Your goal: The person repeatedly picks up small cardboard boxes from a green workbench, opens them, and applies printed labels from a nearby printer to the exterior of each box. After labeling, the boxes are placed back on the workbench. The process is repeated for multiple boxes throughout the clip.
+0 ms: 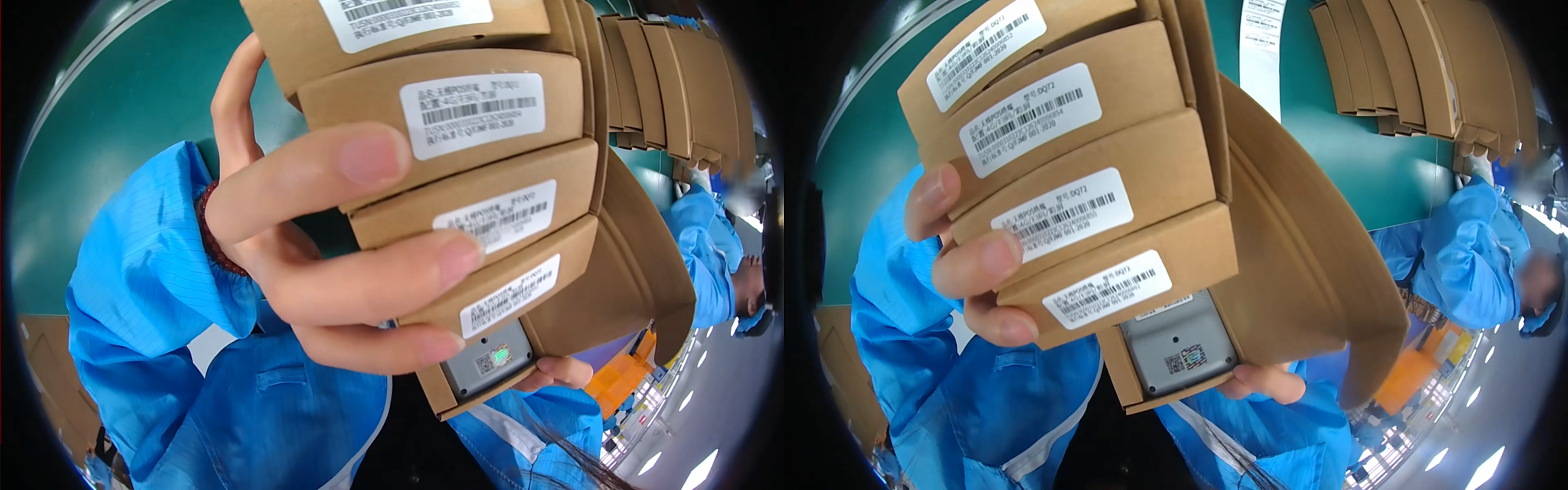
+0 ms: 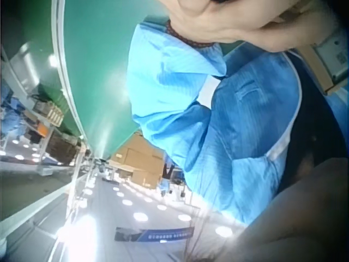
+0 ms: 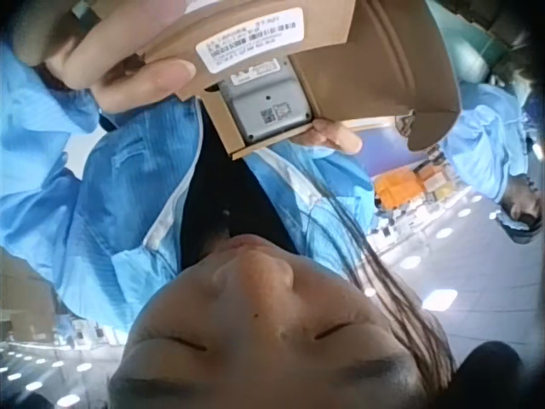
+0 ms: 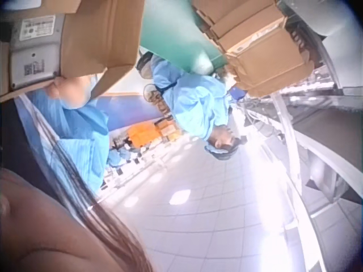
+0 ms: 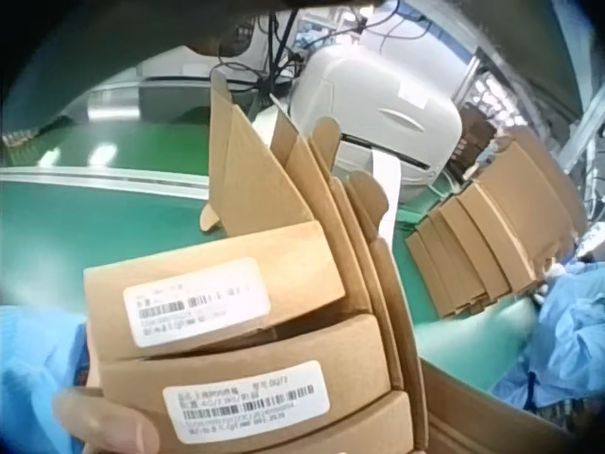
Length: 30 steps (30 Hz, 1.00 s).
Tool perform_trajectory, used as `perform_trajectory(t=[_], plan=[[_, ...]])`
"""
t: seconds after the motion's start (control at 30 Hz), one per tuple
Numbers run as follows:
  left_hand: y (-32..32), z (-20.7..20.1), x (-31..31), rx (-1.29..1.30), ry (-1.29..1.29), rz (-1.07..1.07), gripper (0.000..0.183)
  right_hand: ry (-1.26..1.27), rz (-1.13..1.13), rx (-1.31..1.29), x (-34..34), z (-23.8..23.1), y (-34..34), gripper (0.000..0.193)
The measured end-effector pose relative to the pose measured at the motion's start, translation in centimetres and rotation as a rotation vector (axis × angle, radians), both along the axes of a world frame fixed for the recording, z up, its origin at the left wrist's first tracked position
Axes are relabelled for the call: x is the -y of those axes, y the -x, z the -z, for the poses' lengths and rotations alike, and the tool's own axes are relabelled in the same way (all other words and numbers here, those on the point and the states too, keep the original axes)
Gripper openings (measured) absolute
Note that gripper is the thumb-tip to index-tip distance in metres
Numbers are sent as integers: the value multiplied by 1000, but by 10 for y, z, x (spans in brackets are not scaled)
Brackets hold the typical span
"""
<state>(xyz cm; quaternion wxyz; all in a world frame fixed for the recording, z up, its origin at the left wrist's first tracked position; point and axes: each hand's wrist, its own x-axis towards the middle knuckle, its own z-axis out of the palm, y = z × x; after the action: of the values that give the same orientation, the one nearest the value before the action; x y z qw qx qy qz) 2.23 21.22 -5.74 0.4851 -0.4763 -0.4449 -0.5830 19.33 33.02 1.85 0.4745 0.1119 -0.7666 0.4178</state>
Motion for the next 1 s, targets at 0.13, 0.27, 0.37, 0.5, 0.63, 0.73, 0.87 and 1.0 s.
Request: perform_trajectory(t=[0.13, 0.27, 0.37, 0.5, 0.63, 0.73, 0.87, 1.0], plan=[[-2, 4, 5, -54, -33, 21, 42, 1, -10, 9, 5, 0, -2, 18], [13, -8, -7, -233, -68, 80, 42, 7, 3, 18, 2, 1, -2, 23], [15, -11, -12, -220, -22, 81, 39, 4, 19, 39, -1, -3, -3, 26], [12, -14, -7, -95, 130, 5, 34, 41, 13, 185, -15, -10, 15, 30], [15, -21, -1, 58, 226, 40, 30, -19, -55, 600, -34, -48, 57, 53], [29, -23, 17, 25, 280, 15, 40, -61, -131, 980, -18, -96, 128, 87], [53, -30, 13, -64, 329, 158, 67, -34, -284, 1202, -33, -117, 205, 60], [122, 1, 9, -54, 325, 8, 75, -453, -271, 1564, -63, -73, 328, 39]])
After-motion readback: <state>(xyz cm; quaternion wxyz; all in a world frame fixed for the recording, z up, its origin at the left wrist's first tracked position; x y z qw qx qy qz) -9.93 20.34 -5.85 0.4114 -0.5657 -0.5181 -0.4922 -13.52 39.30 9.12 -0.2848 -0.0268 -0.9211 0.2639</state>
